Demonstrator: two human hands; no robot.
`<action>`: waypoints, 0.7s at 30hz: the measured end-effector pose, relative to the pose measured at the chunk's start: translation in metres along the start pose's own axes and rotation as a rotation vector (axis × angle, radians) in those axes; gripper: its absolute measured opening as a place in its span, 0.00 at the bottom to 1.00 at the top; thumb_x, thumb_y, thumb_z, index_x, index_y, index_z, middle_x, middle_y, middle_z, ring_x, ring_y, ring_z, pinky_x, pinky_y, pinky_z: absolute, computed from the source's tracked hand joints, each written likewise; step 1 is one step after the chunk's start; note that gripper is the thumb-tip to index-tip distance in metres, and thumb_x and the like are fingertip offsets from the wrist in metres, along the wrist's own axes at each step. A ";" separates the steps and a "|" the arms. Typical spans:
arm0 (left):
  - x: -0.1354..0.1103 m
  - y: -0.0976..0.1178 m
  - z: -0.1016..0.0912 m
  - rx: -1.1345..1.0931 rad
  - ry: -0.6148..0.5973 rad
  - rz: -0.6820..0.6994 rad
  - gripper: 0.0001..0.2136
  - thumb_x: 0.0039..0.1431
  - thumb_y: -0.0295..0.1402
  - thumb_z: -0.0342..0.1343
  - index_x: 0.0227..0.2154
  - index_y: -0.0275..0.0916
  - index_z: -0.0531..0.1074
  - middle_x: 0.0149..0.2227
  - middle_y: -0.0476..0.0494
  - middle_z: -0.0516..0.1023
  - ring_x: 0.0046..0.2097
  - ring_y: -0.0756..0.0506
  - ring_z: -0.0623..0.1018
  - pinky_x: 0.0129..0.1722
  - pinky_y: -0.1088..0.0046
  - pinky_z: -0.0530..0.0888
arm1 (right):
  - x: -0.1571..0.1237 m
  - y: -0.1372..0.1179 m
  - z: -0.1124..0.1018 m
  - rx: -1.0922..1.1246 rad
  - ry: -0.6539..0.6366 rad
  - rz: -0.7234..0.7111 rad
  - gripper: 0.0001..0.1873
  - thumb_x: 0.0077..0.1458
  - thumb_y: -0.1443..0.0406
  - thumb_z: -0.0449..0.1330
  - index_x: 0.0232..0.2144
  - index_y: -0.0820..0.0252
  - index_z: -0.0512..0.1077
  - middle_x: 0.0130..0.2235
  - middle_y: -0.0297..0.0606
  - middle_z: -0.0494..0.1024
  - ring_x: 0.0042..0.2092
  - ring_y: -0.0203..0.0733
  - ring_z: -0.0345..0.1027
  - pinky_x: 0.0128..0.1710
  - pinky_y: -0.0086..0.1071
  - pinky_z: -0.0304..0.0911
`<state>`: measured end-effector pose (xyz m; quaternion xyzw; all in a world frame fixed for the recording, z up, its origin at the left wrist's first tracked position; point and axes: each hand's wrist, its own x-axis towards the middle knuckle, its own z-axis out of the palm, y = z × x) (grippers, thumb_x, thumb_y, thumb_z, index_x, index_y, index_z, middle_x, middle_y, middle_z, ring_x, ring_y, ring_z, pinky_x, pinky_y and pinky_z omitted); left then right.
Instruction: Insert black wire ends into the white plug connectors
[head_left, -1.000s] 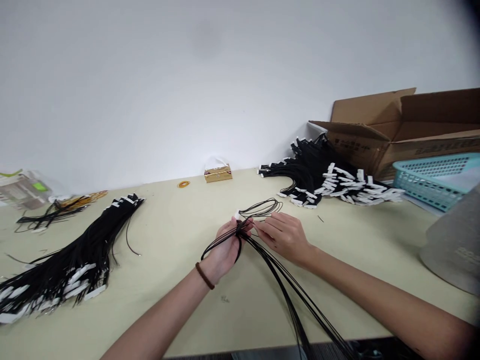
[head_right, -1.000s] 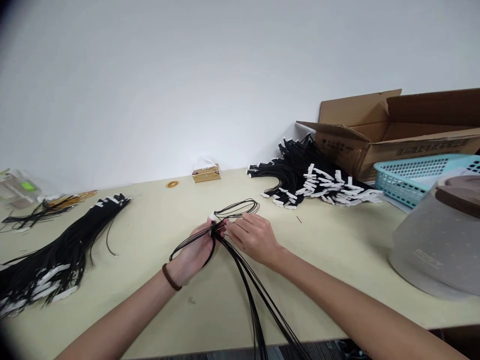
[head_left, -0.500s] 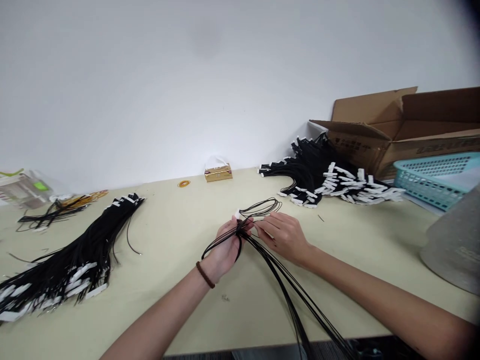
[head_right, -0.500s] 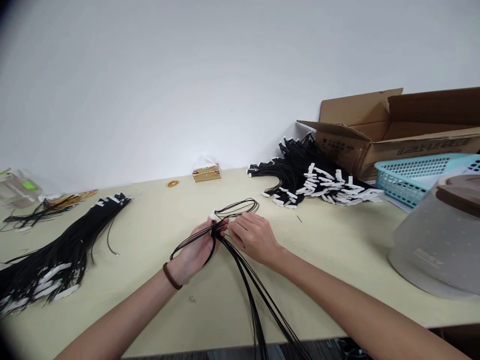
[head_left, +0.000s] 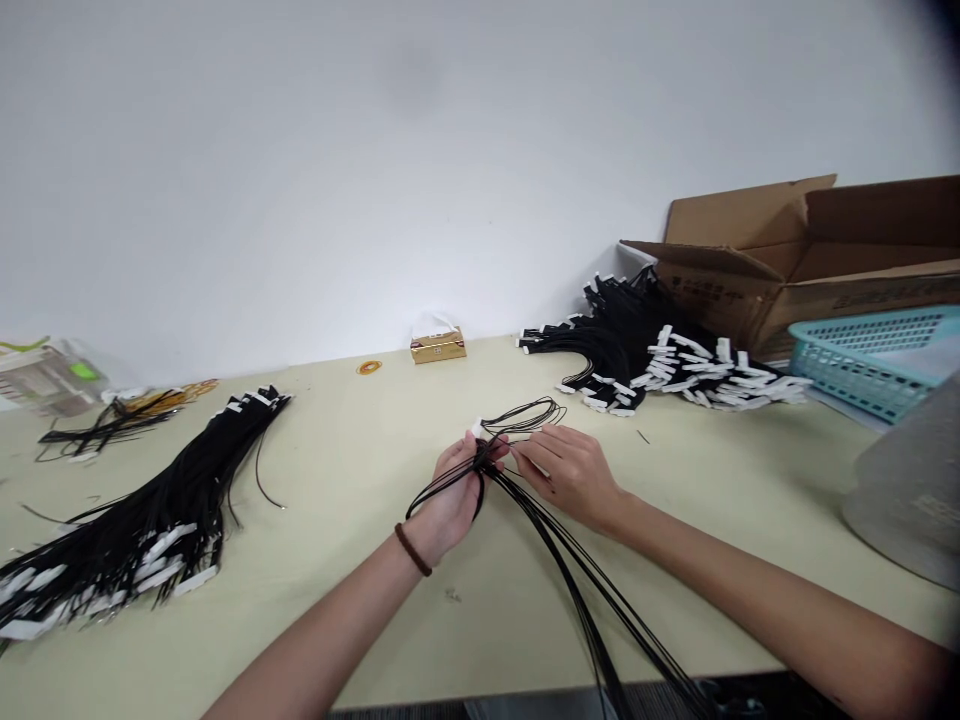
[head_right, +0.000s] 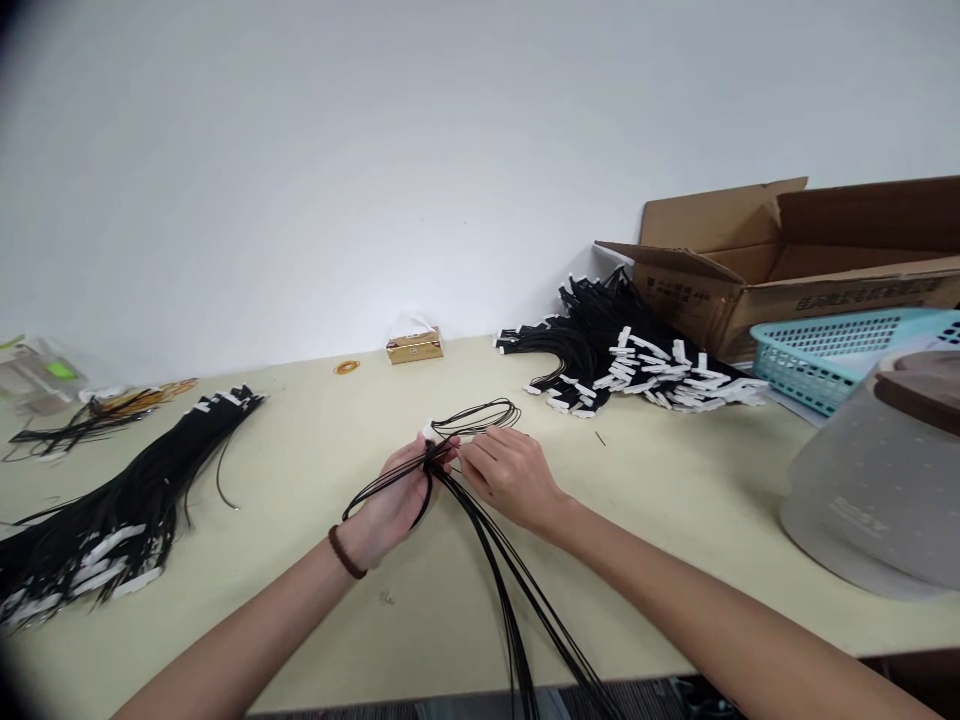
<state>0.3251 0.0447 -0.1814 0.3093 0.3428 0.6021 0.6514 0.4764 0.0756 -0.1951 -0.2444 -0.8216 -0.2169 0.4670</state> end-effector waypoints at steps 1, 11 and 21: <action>0.000 0.000 0.000 0.002 -0.001 0.004 0.10 0.49 0.35 0.58 0.31 0.32 0.71 0.35 0.40 0.77 0.35 0.47 0.75 0.37 0.70 0.67 | 0.000 0.000 0.000 0.001 0.001 0.002 0.07 0.54 0.72 0.53 0.24 0.61 0.67 0.21 0.32 0.66 0.26 0.33 0.55 0.29 0.28 0.51; 0.000 0.000 0.001 0.024 0.010 0.021 0.12 0.48 0.37 0.58 0.30 0.33 0.72 0.34 0.42 0.77 0.36 0.48 0.75 0.35 0.73 0.67 | 0.000 0.000 -0.001 -0.013 0.037 -0.030 0.06 0.54 0.72 0.54 0.26 0.61 0.67 0.22 0.31 0.66 0.26 0.32 0.55 0.28 0.28 0.52; -0.001 0.001 0.002 0.072 0.030 0.032 0.13 0.48 0.39 0.58 0.30 0.33 0.71 0.34 0.42 0.76 0.36 0.47 0.74 0.35 0.72 0.66 | 0.000 -0.001 -0.002 -0.015 0.046 -0.015 0.07 0.54 0.72 0.54 0.26 0.61 0.68 0.22 0.32 0.67 0.26 0.33 0.56 0.29 0.28 0.52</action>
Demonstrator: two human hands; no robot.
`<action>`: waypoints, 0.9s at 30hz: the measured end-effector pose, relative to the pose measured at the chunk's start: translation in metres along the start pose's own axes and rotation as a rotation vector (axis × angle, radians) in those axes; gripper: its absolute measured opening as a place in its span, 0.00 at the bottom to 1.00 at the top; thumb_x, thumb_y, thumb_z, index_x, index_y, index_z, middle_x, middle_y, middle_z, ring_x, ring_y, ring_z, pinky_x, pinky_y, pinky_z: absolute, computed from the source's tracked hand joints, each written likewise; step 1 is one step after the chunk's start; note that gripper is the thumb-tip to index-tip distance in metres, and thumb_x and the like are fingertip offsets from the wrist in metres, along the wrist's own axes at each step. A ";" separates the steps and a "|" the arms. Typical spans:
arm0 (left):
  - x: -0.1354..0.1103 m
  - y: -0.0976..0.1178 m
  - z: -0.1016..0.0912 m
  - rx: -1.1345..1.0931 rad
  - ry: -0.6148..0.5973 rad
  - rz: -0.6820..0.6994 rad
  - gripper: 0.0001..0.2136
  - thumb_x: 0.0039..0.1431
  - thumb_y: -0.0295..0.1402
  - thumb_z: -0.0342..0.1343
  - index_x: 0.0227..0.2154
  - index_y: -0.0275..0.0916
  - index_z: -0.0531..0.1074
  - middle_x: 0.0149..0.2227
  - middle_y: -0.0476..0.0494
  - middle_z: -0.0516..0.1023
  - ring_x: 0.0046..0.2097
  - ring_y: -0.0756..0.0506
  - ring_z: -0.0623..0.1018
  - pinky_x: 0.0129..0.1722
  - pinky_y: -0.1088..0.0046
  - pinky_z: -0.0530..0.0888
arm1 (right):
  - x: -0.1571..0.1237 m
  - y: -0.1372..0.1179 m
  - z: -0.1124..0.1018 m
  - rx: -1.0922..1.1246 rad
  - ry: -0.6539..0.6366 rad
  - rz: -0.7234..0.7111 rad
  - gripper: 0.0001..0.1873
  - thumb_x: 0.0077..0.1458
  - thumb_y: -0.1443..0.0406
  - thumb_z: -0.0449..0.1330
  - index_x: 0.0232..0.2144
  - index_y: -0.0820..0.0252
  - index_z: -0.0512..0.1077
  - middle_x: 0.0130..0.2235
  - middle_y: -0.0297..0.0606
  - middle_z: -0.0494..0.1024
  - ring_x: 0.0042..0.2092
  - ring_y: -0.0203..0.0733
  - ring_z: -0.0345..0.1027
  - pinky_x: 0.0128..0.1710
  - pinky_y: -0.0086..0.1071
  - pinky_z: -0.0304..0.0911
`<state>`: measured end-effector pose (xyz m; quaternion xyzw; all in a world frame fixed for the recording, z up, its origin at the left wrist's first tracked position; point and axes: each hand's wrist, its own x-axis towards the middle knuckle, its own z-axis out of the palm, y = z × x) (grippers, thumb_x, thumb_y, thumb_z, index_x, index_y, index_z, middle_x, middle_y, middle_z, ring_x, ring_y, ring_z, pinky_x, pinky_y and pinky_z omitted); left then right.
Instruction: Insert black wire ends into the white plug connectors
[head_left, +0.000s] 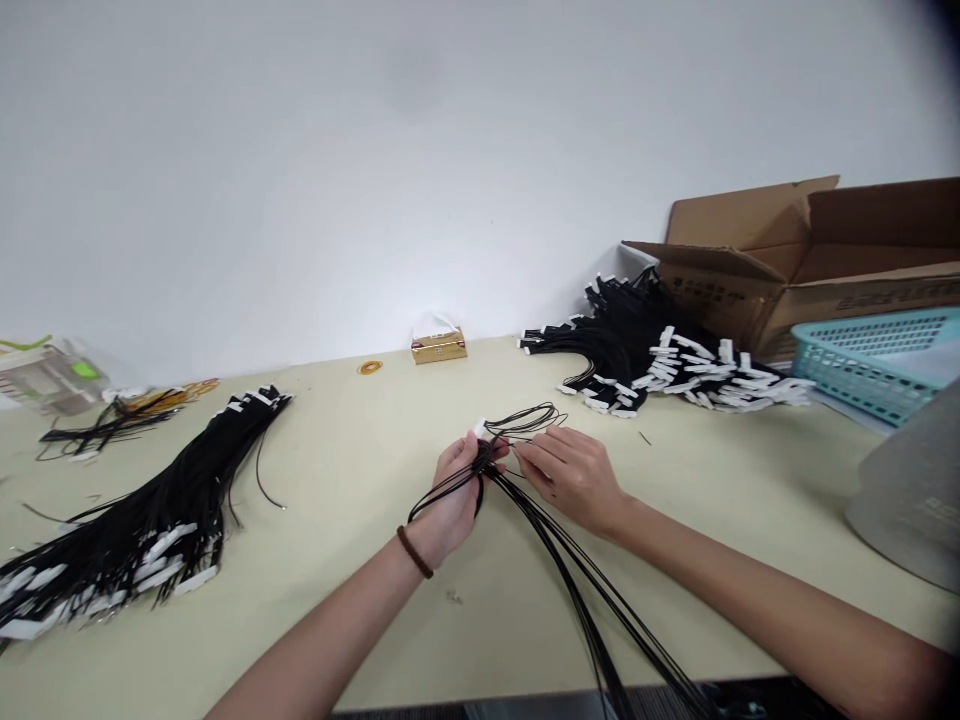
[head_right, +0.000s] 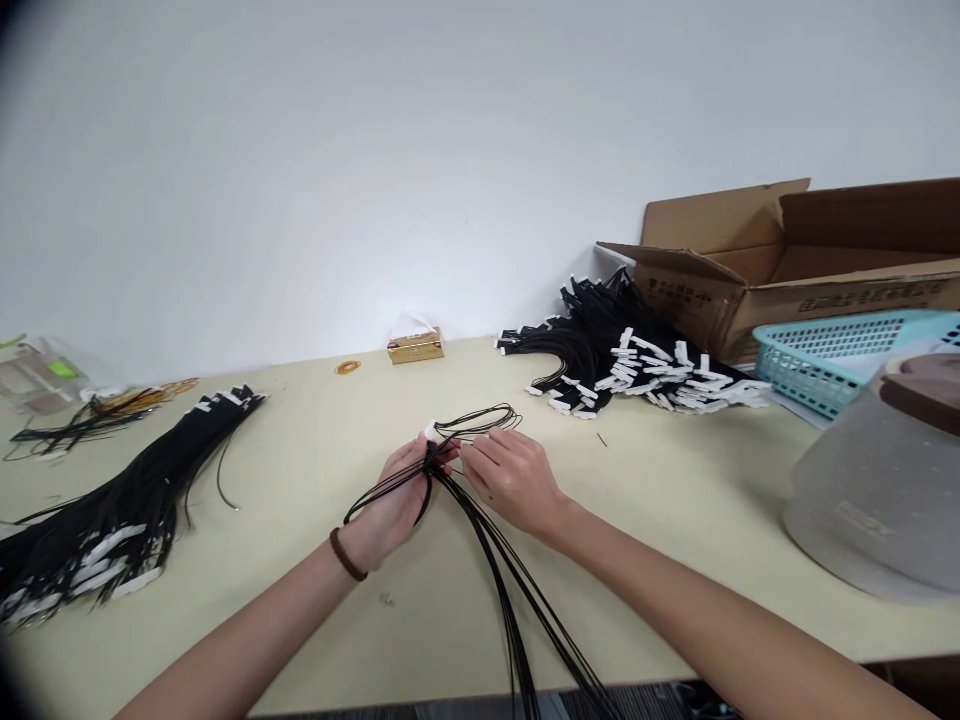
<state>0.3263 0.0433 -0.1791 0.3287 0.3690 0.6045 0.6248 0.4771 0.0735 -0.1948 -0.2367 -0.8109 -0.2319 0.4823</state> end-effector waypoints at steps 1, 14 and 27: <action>0.000 0.000 0.000 0.004 0.002 0.000 0.12 0.48 0.39 0.58 0.30 0.33 0.71 0.34 0.42 0.76 0.36 0.48 0.74 0.34 0.72 0.66 | 0.000 0.000 0.000 0.005 0.002 0.004 0.07 0.54 0.72 0.55 0.25 0.61 0.68 0.22 0.32 0.67 0.27 0.33 0.56 0.29 0.28 0.52; 0.001 -0.002 0.001 0.059 -0.001 0.019 0.14 0.47 0.42 0.57 0.28 0.34 0.71 0.34 0.42 0.76 0.38 0.46 0.74 0.33 0.73 0.65 | 0.001 -0.003 0.000 -0.006 -0.019 0.025 0.08 0.55 0.72 0.53 0.24 0.60 0.66 0.21 0.32 0.65 0.26 0.33 0.54 0.28 0.28 0.50; -0.003 -0.005 0.006 0.185 -0.037 -0.006 0.17 0.46 0.47 0.56 0.28 0.34 0.68 0.31 0.43 0.74 0.33 0.49 0.71 0.32 0.73 0.66 | 0.005 -0.006 -0.002 -0.097 -0.042 0.089 0.06 0.53 0.70 0.56 0.25 0.61 0.67 0.30 0.38 0.68 0.33 0.38 0.54 0.31 0.30 0.51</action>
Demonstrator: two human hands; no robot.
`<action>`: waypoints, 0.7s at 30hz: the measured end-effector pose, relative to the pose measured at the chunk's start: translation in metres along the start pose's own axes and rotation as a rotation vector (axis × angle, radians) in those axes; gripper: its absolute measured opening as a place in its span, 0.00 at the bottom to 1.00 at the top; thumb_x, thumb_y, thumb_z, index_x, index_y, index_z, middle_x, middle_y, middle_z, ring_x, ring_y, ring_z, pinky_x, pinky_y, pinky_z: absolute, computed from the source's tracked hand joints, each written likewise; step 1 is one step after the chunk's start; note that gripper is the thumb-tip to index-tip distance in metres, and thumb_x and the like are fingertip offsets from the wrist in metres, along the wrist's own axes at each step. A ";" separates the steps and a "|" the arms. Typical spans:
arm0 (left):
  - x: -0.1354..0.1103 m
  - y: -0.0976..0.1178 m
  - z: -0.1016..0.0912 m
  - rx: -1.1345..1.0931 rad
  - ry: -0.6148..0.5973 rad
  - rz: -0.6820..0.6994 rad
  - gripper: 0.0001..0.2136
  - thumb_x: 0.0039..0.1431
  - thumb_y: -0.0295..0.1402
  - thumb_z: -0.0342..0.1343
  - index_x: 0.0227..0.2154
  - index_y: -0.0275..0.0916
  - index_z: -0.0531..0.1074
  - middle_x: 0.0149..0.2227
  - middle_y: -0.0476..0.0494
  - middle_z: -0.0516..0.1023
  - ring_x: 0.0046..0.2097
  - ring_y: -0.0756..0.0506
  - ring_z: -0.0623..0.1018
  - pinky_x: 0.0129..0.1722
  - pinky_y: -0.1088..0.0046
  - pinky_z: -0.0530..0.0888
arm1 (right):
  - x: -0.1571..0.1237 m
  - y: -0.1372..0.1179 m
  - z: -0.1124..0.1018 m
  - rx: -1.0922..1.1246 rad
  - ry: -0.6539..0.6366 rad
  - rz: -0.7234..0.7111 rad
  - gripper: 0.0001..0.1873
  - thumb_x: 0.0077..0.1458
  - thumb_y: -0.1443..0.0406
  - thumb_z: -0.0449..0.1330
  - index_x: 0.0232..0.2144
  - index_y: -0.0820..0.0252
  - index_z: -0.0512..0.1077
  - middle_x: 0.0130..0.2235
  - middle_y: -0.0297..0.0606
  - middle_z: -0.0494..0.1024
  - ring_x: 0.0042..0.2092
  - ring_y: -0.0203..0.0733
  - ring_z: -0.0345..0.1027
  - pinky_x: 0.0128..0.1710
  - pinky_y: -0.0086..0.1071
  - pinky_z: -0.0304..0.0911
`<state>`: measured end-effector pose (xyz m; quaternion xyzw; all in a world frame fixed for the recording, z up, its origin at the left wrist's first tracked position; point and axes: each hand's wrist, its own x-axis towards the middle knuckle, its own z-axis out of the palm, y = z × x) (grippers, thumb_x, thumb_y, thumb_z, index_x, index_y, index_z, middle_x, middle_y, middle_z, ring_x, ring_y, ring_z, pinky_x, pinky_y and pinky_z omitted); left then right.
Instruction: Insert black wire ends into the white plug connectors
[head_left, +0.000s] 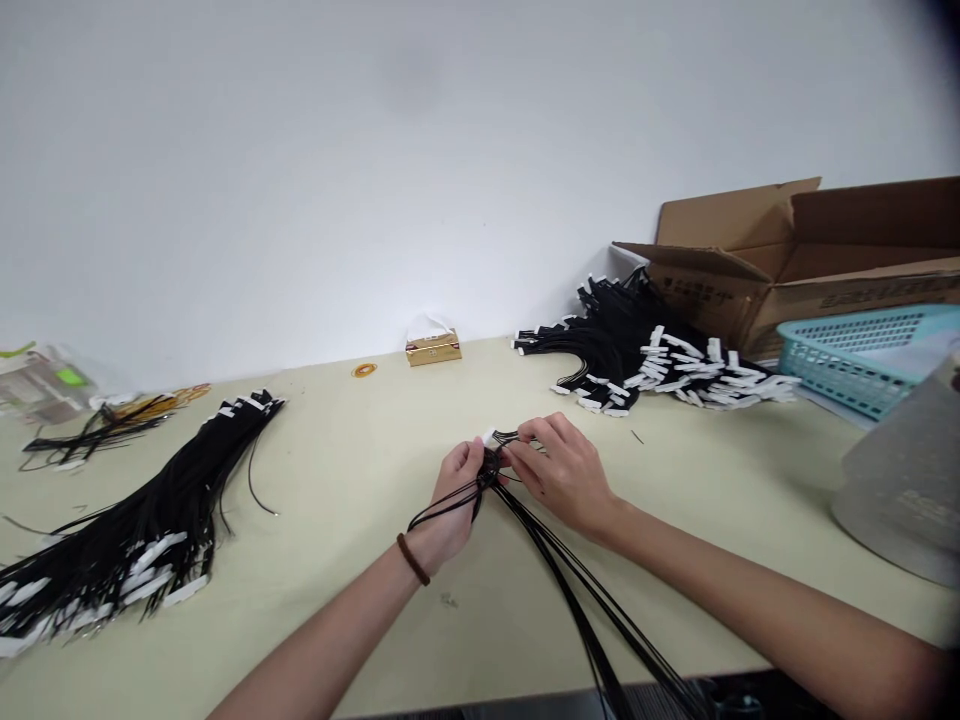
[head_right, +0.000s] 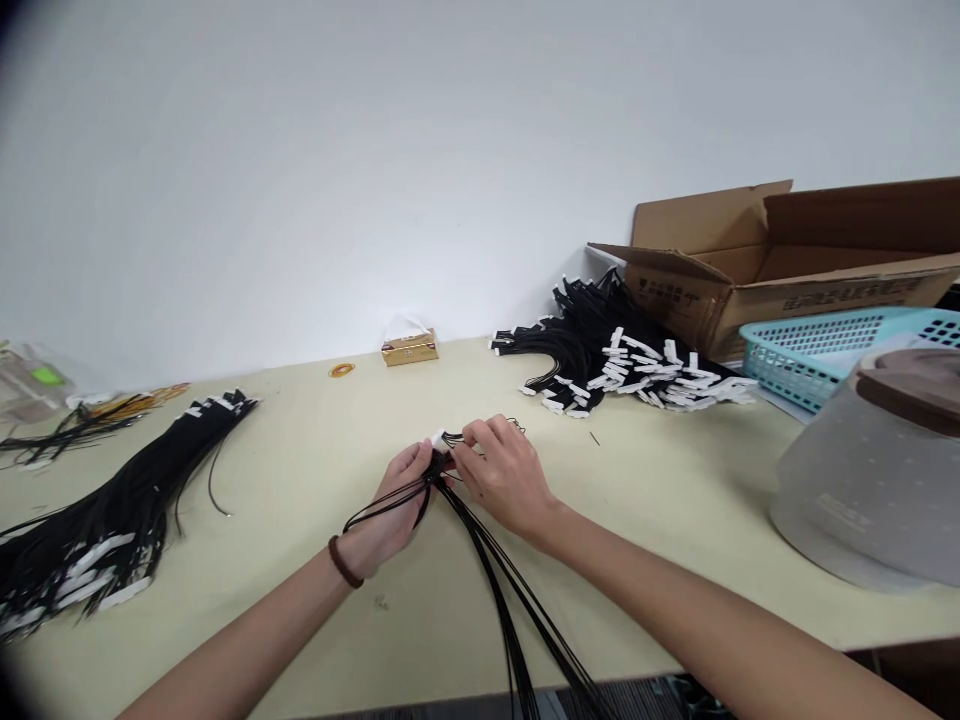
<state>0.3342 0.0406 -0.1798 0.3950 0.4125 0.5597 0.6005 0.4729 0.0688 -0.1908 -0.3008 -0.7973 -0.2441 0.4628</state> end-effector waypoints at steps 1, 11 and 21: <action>0.000 0.000 0.000 -0.002 -0.001 -0.003 0.17 0.46 0.47 0.56 0.28 0.35 0.68 0.31 0.44 0.73 0.32 0.50 0.70 0.32 0.74 0.65 | 0.000 0.000 0.000 0.009 -0.001 0.006 0.06 0.53 0.70 0.55 0.25 0.61 0.67 0.32 0.39 0.69 0.35 0.39 0.56 0.33 0.31 0.53; 0.001 -0.003 -0.002 0.052 -0.033 -0.009 0.17 0.45 0.46 0.57 0.26 0.36 0.65 0.26 0.51 0.66 0.28 0.53 0.65 0.30 0.75 0.64 | -0.007 0.001 0.008 0.185 -0.131 0.020 0.07 0.56 0.72 0.48 0.29 0.61 0.63 0.45 0.41 0.71 0.39 0.40 0.64 0.38 0.34 0.58; 0.001 -0.004 -0.004 -0.008 -0.071 -0.045 0.15 0.48 0.43 0.57 0.29 0.34 0.68 0.30 0.47 0.72 0.30 0.52 0.68 0.31 0.74 0.65 | -0.008 0.001 0.009 0.199 -0.159 0.028 0.07 0.56 0.73 0.47 0.29 0.61 0.62 0.43 0.41 0.72 0.37 0.41 0.63 0.36 0.34 0.57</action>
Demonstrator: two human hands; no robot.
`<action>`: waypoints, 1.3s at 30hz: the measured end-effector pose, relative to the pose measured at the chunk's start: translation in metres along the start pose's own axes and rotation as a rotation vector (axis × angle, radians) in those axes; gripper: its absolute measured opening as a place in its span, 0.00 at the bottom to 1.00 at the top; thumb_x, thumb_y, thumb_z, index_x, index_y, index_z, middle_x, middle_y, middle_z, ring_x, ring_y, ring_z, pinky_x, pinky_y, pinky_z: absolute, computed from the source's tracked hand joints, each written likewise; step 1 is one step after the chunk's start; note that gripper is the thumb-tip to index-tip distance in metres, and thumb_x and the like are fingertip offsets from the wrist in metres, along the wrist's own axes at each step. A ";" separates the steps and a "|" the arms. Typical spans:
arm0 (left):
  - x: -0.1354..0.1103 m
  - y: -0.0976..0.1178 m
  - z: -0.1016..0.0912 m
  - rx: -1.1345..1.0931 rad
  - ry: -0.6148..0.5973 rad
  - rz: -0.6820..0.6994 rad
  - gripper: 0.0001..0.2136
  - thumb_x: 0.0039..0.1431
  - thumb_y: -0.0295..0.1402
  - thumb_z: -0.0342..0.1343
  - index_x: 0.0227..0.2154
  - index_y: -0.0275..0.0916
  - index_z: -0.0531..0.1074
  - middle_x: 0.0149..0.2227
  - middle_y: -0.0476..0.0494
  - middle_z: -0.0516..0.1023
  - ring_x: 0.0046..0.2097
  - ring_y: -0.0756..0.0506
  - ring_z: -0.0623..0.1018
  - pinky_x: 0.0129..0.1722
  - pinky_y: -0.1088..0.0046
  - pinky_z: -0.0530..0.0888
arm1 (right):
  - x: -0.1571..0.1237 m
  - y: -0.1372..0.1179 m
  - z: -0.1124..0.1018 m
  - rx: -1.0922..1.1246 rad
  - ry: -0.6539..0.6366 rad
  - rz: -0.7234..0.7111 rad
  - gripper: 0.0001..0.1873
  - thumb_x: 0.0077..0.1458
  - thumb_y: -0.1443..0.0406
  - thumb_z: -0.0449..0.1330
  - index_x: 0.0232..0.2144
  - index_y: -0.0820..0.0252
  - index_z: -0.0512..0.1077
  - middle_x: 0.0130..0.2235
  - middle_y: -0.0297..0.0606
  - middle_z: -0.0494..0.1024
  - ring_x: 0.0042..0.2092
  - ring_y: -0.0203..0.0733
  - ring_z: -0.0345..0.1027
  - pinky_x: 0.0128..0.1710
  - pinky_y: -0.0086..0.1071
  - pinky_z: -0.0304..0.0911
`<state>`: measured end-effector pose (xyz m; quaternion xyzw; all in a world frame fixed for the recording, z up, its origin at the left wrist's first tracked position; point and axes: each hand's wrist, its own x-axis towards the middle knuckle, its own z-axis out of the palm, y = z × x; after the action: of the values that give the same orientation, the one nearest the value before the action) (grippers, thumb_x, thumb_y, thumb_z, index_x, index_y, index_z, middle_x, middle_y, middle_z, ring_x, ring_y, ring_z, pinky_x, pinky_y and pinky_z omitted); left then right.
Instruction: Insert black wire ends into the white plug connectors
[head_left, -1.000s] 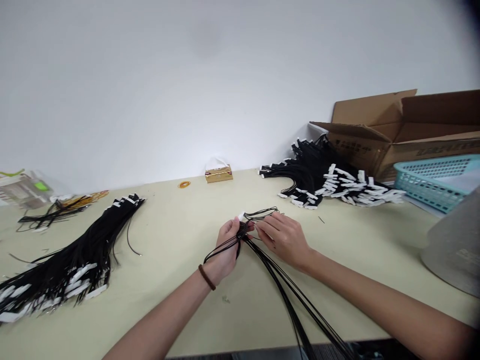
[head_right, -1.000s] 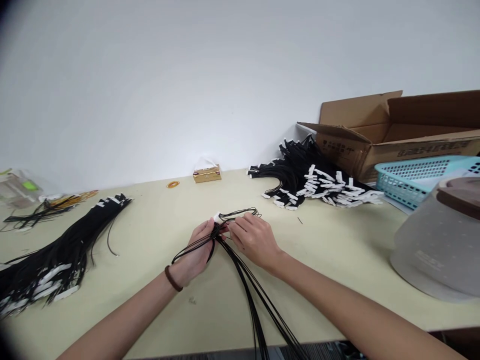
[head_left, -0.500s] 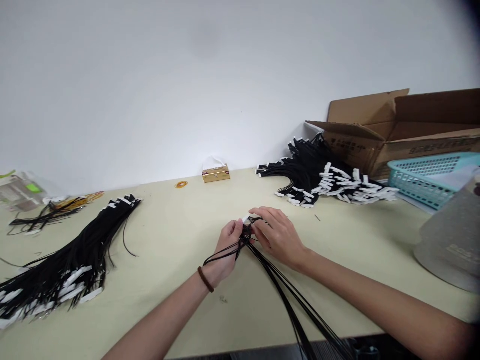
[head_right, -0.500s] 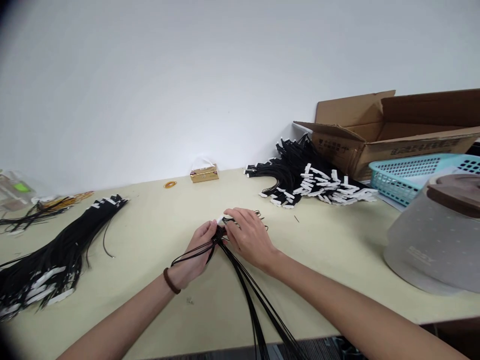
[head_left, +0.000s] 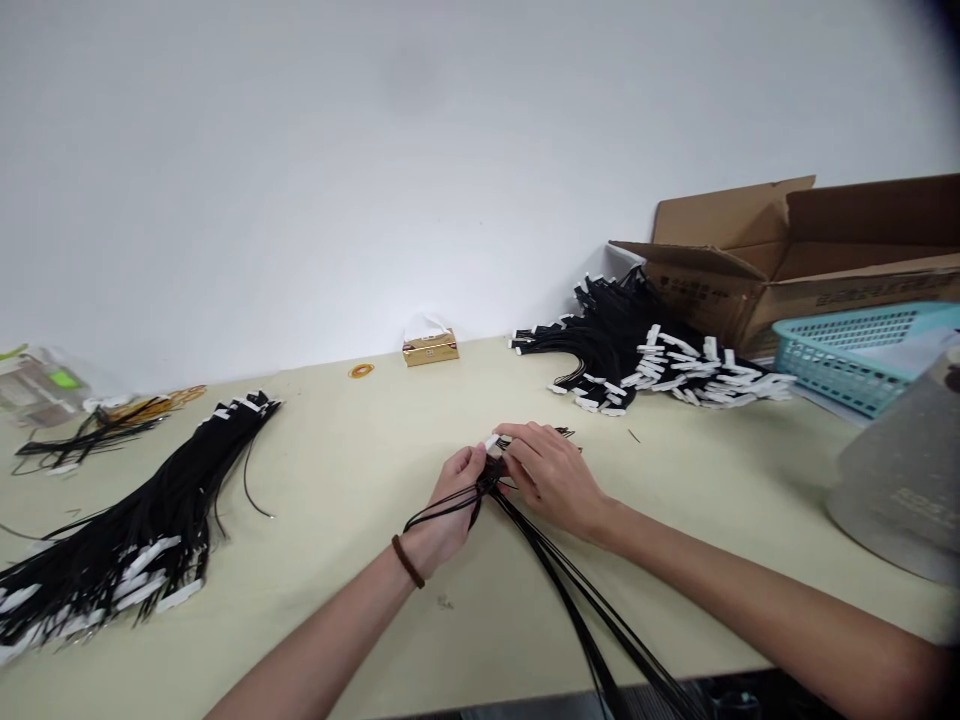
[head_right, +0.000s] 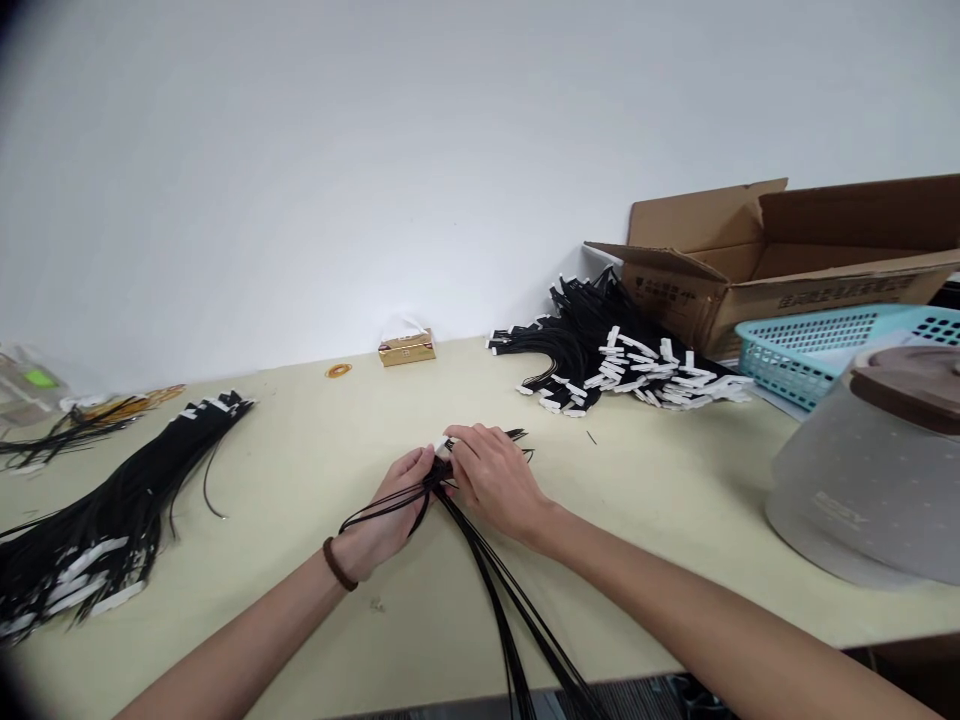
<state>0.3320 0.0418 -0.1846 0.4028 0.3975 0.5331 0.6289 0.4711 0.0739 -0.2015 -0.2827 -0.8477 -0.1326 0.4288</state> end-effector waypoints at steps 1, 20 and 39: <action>0.000 0.001 -0.001 -0.014 -0.020 -0.012 0.14 0.48 0.42 0.57 0.30 0.34 0.69 0.30 0.46 0.73 0.31 0.51 0.69 0.32 0.73 0.65 | 0.000 0.000 0.000 0.003 -0.003 0.005 0.07 0.56 0.73 0.47 0.28 0.61 0.62 0.43 0.41 0.72 0.37 0.41 0.63 0.36 0.35 0.57; 0.000 0.016 -0.004 -0.115 0.003 -0.204 0.10 0.54 0.33 0.52 0.32 0.30 0.72 0.33 0.39 0.78 0.31 0.49 0.75 0.35 0.72 0.67 | 0.006 0.022 -0.007 0.181 0.008 0.080 0.07 0.60 0.65 0.50 0.31 0.60 0.65 0.33 0.37 0.72 0.36 0.38 0.62 0.36 0.33 0.57; -0.001 0.010 -0.010 -0.112 -0.126 -0.116 0.09 0.52 0.37 0.55 0.33 0.36 0.72 0.35 0.43 0.78 0.36 0.46 0.76 0.40 0.68 0.70 | 0.006 0.023 -0.013 0.163 -0.052 -0.139 0.17 0.57 0.69 0.50 0.49 0.53 0.63 0.47 0.41 0.67 0.49 0.43 0.58 0.48 0.42 0.57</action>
<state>0.3192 0.0429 -0.1788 0.3761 0.3495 0.4906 0.7040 0.4901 0.0882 -0.1888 -0.1909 -0.8840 -0.0852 0.4182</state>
